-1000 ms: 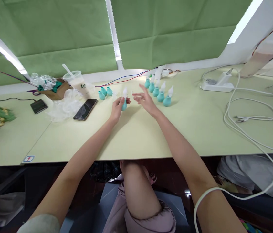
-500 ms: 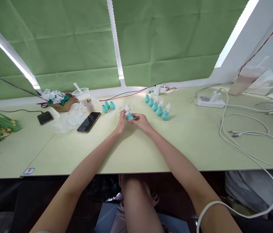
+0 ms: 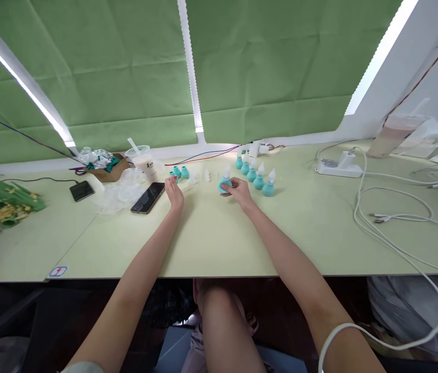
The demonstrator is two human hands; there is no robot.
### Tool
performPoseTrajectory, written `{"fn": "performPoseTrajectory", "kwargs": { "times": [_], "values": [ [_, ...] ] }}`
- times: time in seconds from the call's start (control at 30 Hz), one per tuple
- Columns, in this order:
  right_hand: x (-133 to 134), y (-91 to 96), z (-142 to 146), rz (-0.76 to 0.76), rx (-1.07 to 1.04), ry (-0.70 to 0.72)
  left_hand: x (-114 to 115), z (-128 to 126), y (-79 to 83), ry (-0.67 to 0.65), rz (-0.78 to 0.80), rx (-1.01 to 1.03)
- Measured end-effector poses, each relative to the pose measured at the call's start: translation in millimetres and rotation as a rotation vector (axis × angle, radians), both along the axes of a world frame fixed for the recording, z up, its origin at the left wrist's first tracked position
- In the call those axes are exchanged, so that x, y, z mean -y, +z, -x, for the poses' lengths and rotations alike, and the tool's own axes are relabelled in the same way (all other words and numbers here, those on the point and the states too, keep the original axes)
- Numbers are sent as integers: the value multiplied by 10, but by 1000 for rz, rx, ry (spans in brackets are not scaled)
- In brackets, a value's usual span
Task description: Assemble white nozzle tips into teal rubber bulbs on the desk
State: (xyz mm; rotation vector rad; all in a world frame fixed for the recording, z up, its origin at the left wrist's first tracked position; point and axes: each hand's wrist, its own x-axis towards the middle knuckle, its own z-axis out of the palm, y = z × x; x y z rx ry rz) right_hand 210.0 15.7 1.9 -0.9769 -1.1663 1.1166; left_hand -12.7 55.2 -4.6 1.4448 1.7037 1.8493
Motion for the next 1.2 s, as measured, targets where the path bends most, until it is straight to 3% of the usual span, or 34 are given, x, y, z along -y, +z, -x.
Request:
{"fn": "performPoseTrajectory", "kwargs": {
  "times": [0.23, 0.47, 0.57, 0.7, 0.87, 0.97, 1.2],
  "values": [
    [25, -19, -56, -5, -26, 22, 81, -86, -5, -119, -20, -113],
    [-39, -43, -137, 11, 65, -174, 73, -61, -37, -136, -21, -167],
    [-105, -62, -164, 28, 136, -142, 76, -56, -48, -153, -14, -180],
    [-351, -103, -49, 16, 314, -145, 76, -52, -57, -199, 17, -180],
    [-872, -57, 133, -55, 572, -451, 55, -41, -60, -231, 33, -204],
    [-1124, -39, 169, -53, 747, -564, 42, -35, -59, -246, 59, -193],
    [-1332, -201, 137, 42, 999, -679, 30, -41, -85, -275, 92, -185]
  ]
}}
